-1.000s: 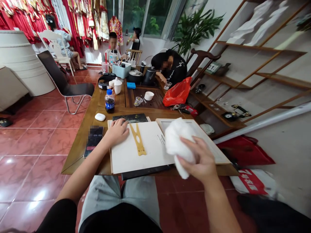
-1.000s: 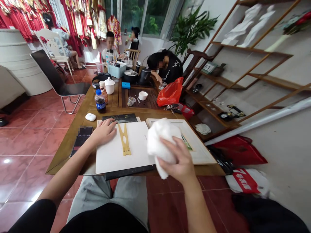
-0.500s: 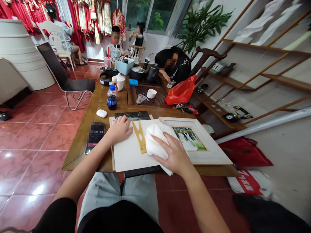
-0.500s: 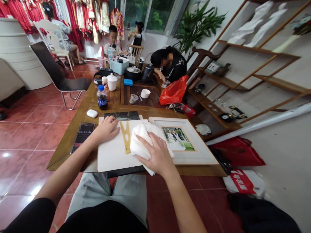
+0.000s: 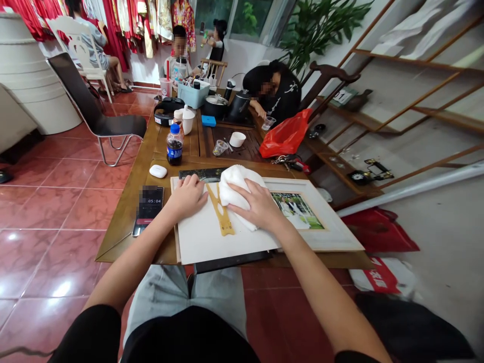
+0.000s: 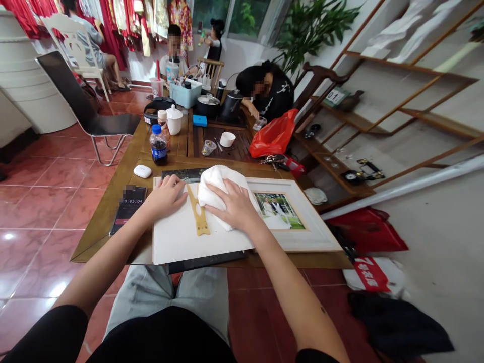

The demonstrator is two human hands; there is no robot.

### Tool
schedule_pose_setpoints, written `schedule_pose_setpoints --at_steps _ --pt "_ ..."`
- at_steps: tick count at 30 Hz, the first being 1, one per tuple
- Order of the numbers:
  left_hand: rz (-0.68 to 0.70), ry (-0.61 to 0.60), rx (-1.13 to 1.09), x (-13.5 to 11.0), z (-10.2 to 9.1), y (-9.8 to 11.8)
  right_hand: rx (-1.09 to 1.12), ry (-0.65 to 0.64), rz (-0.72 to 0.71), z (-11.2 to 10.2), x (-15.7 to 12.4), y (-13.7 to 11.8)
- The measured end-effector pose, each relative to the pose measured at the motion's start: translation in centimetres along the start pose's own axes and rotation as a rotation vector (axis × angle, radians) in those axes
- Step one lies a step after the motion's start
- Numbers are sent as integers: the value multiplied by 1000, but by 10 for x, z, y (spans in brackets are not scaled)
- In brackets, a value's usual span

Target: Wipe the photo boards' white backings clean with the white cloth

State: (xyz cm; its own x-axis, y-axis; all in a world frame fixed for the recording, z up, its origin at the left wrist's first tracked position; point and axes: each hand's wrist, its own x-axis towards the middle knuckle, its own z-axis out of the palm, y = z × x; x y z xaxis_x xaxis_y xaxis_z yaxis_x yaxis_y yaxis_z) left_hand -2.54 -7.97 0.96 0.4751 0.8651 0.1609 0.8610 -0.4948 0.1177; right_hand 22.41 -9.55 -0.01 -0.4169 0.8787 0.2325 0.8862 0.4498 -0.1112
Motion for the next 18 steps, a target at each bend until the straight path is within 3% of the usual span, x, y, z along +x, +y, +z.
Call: schedule_pose_setpoints --at_steps 4,12,15,18 --pt "-79 20 4 -1 4 3 -2 -5 -40 -4 -23 -3" --pt "-93 31 -49 1 5 2 -15 28 -78 -13 -94 -21" --pt "-70 28 -60 2 5 0 -36 12 -66 -14 -99 -25" --pt "-31 40 -74 3 5 -2 -31 -12 -50 -12 -85 -22"
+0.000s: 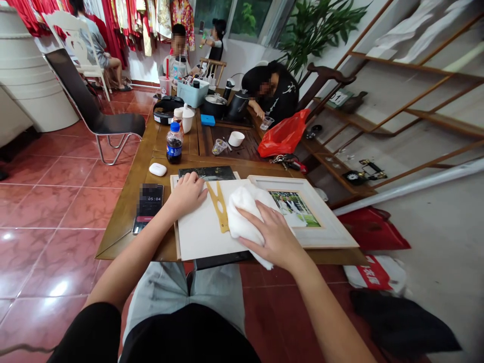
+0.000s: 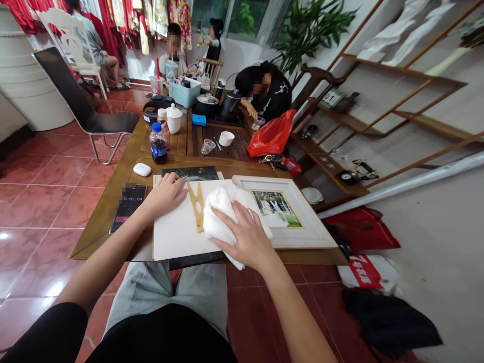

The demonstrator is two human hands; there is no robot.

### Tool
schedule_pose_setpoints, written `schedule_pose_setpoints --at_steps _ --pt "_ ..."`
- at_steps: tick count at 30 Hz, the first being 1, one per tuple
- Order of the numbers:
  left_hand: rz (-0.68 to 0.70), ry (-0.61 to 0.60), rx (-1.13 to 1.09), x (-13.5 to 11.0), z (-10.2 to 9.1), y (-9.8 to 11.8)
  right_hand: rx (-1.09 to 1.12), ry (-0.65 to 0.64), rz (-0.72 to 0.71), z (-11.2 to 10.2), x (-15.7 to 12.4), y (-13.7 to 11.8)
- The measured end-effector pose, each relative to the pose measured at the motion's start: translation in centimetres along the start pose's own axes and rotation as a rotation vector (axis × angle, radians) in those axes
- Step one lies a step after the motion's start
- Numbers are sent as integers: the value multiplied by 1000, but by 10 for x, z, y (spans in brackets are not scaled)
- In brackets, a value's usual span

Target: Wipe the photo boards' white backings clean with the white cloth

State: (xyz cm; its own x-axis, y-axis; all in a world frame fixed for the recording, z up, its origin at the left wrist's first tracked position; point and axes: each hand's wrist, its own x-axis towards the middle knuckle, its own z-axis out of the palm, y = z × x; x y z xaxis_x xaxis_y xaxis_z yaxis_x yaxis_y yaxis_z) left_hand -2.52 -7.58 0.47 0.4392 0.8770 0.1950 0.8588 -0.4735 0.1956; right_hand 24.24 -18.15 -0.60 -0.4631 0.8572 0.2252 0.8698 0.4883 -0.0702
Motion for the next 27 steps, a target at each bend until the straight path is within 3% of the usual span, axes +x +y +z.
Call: schedule_pose_setpoints --at_steps 8,12,16,24,27 --pt "29 -12 -24 1 -2 -2 48 -71 47 6 74 21" --pt "1 4 2 0 0 -1 51 -80 51 4 86 22" --pt "-29 3 -2 0 0 0 40 -73 52 4 69 16" --pt "-41 8 -32 0 0 0 20 -20 15 0 -4 -5" --pt "-12 17 -49 1 2 -3 8 -6 20 -2 -17 -10"
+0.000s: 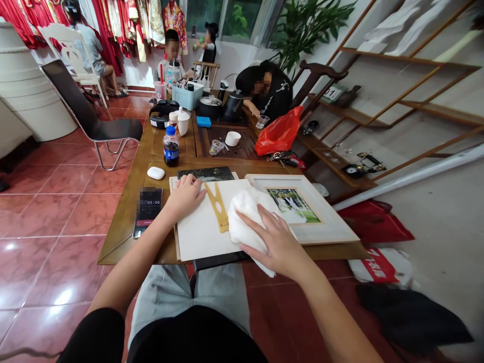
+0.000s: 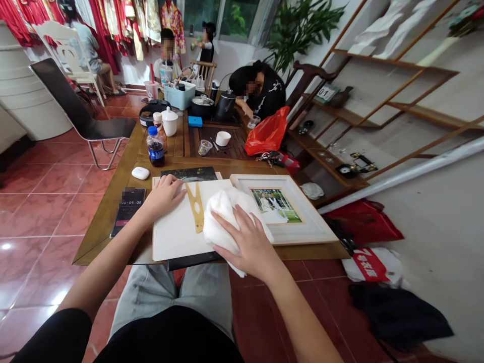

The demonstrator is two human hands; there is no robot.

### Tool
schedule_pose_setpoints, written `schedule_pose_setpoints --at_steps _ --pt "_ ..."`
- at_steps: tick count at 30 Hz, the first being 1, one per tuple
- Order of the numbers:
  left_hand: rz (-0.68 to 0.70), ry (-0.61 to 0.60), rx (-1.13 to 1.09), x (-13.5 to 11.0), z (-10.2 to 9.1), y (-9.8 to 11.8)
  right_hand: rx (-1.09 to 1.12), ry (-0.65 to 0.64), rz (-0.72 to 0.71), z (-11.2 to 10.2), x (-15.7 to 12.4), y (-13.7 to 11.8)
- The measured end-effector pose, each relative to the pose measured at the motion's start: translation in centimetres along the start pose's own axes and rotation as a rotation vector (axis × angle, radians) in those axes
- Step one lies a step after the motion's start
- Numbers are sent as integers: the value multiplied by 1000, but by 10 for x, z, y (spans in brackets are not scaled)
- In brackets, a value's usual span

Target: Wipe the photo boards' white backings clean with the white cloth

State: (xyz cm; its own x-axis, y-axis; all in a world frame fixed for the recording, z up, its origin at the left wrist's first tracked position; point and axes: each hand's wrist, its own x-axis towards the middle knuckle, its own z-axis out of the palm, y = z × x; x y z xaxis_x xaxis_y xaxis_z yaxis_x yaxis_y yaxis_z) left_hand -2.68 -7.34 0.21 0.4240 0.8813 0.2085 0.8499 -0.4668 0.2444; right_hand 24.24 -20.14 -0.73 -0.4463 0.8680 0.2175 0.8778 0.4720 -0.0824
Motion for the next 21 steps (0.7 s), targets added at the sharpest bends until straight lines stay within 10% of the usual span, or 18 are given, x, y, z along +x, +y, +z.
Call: schedule_pose_setpoints --at_steps 13,21 --pt "36 -7 4 2 -3 -2 39 -59 97 4 90 23" --pt "-12 -5 -21 2 -2 0 -1 22 101 6 51 3"
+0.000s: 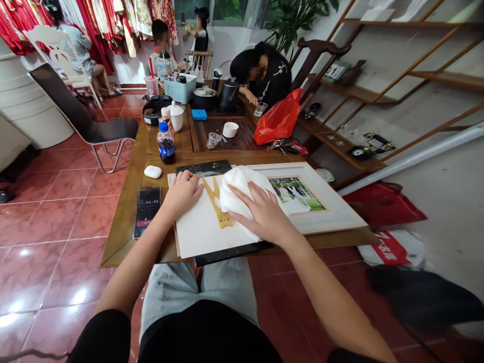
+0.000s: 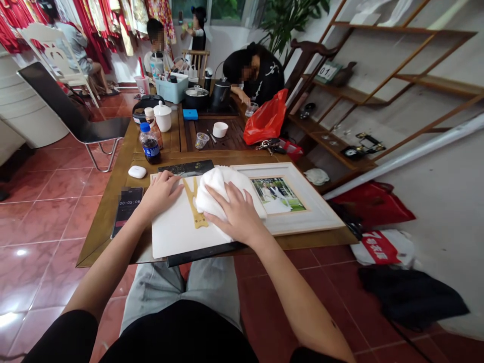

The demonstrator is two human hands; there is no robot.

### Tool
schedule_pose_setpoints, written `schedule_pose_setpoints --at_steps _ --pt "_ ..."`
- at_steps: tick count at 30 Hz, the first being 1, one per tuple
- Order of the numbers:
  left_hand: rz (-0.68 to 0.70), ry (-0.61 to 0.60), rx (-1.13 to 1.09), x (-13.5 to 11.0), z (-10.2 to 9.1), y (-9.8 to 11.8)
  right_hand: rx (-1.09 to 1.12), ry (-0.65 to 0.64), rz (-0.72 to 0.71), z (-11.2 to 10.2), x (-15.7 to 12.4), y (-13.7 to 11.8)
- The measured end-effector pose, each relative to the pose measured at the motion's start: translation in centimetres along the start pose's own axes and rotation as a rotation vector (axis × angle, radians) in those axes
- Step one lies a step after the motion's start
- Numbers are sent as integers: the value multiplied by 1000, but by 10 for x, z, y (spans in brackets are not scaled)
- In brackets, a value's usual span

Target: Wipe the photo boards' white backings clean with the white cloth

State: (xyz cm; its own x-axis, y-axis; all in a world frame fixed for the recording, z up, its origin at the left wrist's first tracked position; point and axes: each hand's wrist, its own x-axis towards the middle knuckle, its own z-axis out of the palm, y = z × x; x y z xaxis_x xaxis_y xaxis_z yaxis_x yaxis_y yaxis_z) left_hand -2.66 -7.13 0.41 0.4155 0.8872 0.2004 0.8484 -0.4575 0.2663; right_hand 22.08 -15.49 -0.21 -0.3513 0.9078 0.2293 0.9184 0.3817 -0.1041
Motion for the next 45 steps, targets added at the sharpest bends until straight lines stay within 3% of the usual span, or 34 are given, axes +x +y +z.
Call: schedule_pose_setpoints --at_steps 5,9,12,21,26,33,45 --pt "-10 -3 0 0 0 1 13 15 -36 -7 -43 -9" --pt "23 5 3 0 1 -1 15 7 -37 -7 -50 -8" --pt "53 16 11 1 1 -2 18 -8 -13 -2 -32 -3" --pt "84 34 20 0 0 -3 244 -126 91 -2 57 3" --pt "74 41 48 -1 0 -1 375 -166 64 -3 71 -1" --pt "10 38 57 -3 0 2 397 -185 -104 -6 46 -1" --pt "-10 51 39 -2 3 1 238 -161 -189 -20 -45 -24"
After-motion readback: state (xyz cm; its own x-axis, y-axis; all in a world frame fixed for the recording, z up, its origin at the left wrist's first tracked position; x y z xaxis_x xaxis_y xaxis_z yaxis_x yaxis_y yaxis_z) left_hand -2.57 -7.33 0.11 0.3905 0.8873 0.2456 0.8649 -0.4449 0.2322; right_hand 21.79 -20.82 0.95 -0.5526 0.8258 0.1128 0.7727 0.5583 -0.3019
